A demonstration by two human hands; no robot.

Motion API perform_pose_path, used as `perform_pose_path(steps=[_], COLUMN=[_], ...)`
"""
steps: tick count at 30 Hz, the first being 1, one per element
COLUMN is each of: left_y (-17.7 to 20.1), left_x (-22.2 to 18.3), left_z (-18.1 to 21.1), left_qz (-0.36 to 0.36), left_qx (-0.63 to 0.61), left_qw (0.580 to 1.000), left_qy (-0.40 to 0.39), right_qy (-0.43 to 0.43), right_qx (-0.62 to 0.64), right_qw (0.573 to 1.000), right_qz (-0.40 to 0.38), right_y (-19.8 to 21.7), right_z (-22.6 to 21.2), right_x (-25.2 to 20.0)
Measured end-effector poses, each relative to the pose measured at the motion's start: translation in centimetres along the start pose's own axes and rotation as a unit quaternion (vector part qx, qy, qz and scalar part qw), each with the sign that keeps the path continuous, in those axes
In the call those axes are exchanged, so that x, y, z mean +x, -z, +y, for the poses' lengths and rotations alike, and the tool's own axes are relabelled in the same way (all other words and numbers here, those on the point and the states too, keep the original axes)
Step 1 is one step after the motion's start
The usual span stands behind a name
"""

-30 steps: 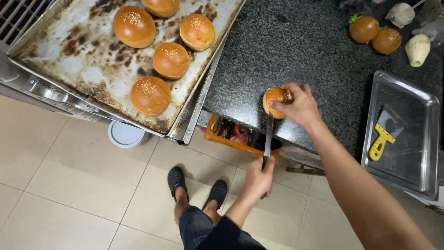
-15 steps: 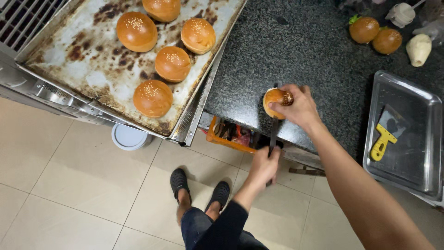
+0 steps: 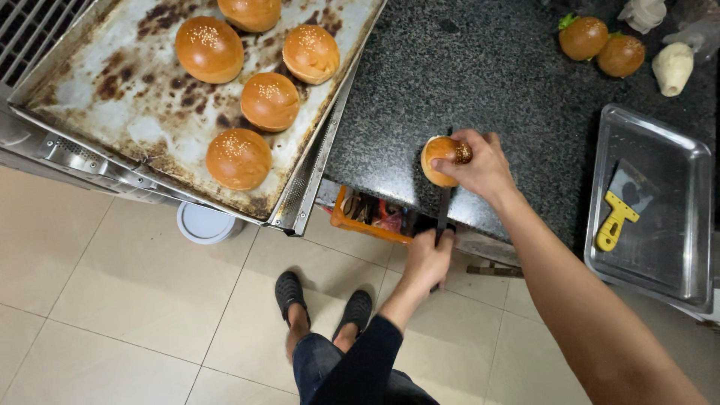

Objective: The person retrieves a plastic container from a refrigerator, transfers items to a plate, heats the plate in a microwave, and then slices several buns on a counter using a knife.

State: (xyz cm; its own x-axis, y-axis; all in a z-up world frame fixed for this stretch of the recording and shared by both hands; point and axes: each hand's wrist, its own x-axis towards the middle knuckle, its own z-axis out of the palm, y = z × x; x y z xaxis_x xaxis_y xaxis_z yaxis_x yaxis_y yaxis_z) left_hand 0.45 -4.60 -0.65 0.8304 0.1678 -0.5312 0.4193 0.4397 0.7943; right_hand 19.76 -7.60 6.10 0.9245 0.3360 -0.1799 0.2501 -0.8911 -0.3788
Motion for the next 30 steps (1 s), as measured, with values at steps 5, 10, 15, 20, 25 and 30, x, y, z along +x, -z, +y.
perform_pose_path(steps=[5, 10, 15, 20, 25, 30], left_y=[0.2, 0.1, 0.7, 0.5, 3.3, 11.1], left_x=[-1.4, -0.8, -1.3, -0.7, -2.2, -8.5], left_z=[0.1, 0.1, -0.2, 0.1, 0.6, 1.8], left_qz=[-0.015, -0.002, -0.006, -0.015, -0.038, -0.047], left_qx=[-0.010, 0.029, 0.052, 0.019, 0.013, -0.074], left_qw=[0.998, 1.000, 0.998, 1.000, 0.998, 0.989], left_qy=[0.054, 0.001, -0.021, 0.021, 0.053, 0.117], right_qy=[-0.001, -0.021, -0.010, 0.001, -0.003, 0.022], right_qx=[0.011, 0.013, 0.018, 0.023, 0.067, 0.073], right_qw=[1.000, 1.000, 1.000, 1.000, 0.998, 0.997], right_qz=[-0.008, -0.016, -0.011, -0.007, -0.002, 0.000], right_y=[0.2, 0.3, 0.5, 0.0, -0.7, -2.2], right_z=[-0.3, -0.5, -0.4, 0.3, 1.5, 2.9], right_x=[0.1, -0.1, 0.1, 0.0, 0.8, 1.0])
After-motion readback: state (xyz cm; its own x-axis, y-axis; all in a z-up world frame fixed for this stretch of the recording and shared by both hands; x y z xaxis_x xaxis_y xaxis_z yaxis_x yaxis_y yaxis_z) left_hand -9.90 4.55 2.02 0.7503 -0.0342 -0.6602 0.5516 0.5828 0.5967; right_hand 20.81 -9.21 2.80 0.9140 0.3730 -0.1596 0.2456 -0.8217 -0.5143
